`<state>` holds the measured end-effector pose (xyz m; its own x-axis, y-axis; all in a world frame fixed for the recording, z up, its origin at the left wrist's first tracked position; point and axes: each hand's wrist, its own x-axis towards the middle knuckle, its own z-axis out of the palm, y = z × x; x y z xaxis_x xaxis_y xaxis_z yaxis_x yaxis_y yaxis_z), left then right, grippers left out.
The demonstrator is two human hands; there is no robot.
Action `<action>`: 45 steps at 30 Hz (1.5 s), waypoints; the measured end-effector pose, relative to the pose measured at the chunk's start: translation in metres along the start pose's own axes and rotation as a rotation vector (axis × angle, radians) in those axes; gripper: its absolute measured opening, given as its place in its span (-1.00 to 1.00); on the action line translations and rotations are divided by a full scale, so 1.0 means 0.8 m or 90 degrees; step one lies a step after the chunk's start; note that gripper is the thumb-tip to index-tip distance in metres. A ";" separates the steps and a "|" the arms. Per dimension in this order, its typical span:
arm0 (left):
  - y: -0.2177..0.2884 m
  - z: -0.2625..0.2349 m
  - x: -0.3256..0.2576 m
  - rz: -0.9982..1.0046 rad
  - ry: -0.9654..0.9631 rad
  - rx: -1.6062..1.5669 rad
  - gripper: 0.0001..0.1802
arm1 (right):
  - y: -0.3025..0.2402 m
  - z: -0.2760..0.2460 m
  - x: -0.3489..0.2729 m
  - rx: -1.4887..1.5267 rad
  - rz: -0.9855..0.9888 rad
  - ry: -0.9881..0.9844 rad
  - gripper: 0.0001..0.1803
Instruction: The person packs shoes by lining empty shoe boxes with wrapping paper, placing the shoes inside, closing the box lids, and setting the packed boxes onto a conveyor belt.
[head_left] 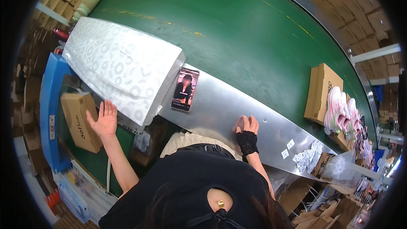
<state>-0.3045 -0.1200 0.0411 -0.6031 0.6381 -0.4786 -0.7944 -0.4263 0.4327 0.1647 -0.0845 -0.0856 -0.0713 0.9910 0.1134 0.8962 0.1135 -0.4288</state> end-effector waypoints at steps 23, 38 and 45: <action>-0.464 0.094 -0.190 -0.638 -0.611 0.810 -0.66 | 0.232 -0.106 -0.089 -0.115 0.414 0.180 -0.81; -0.564 0.067 -0.272 -0.730 -0.658 0.783 -0.66 | 0.163 -0.170 -0.020 0.309 0.006 0.060 -0.82; -0.533 0.070 -0.258 -0.570 -0.462 0.698 -0.70 | 0.307 -0.331 0.078 -0.298 0.016 0.403 -0.49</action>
<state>0.1625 -0.0342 -0.0021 0.4261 0.7124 -0.5576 -0.2308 0.6816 0.6944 0.4961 -0.0133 0.0538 0.0882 0.7475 0.6584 0.9955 -0.0893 -0.0320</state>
